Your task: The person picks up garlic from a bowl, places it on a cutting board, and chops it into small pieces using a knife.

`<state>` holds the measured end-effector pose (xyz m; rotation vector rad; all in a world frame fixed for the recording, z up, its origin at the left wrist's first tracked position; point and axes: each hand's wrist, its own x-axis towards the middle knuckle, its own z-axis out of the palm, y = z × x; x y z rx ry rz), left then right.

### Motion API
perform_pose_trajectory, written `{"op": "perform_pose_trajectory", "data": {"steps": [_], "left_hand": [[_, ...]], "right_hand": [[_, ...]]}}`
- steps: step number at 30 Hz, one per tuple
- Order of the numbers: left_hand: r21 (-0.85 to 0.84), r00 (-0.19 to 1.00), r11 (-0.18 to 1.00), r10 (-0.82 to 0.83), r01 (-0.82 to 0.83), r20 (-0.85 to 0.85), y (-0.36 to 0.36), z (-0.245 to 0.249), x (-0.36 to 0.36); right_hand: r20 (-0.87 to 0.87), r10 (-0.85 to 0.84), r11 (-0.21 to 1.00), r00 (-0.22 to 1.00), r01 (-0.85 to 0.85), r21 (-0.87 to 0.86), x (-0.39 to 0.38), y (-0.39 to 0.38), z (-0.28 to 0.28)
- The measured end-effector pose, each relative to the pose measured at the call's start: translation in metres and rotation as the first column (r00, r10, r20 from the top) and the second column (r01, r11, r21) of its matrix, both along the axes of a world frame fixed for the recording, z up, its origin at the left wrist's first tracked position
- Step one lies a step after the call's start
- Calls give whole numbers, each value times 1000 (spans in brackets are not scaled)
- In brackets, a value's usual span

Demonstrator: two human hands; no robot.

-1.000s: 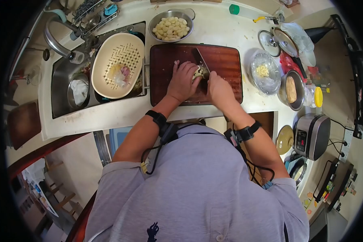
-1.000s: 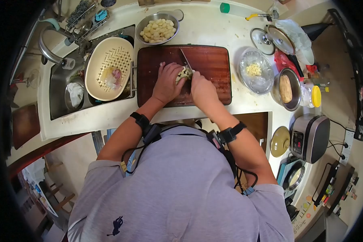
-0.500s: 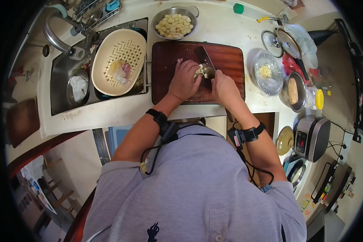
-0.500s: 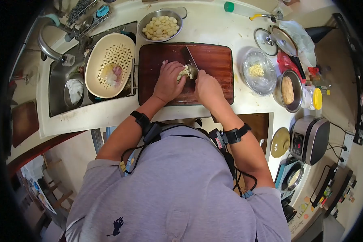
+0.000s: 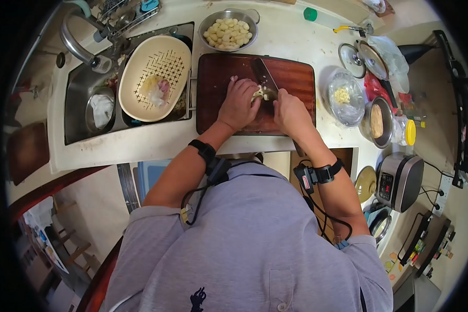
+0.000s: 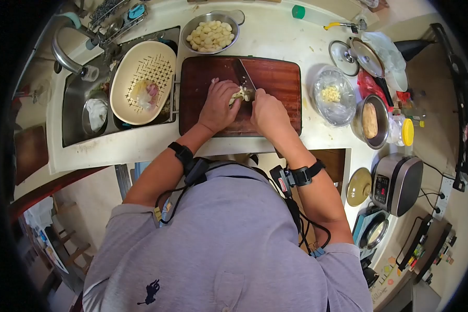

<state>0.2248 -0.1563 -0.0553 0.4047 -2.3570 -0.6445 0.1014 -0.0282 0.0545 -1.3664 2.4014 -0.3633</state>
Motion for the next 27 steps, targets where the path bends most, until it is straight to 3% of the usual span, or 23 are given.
{"op": "perform_pose_trajectory", "data": {"steps": [6,9,15,18,20,27], "left_hand": [[17,1000,1000,-2,2,3,-1,2,0],[36,1000,999,-10,10,-6,2,4,-1],[22,1000,1000,-1,2,-5,1,1,-1],[14,1000,1000,5,-5,5,-1,2,1],[19,1000,1000,2,-2,9,0,6,-2],[30,1000,1000,4,-5,21,2,4,1]], "right_hand": [[-65,-41,996,997,36,-75,15,5,-30],[18,41,993,999,-39,-107,-4,5,-14],[-47,13,1000,999,-12,25,-8,1,-9],[-63,-38,997,997,34,-67,8,9,-29],[-48,-35,999,998,33,-42,4,11,-30],[-74,-4,999,997,0,-48,-22,7,7]]}}
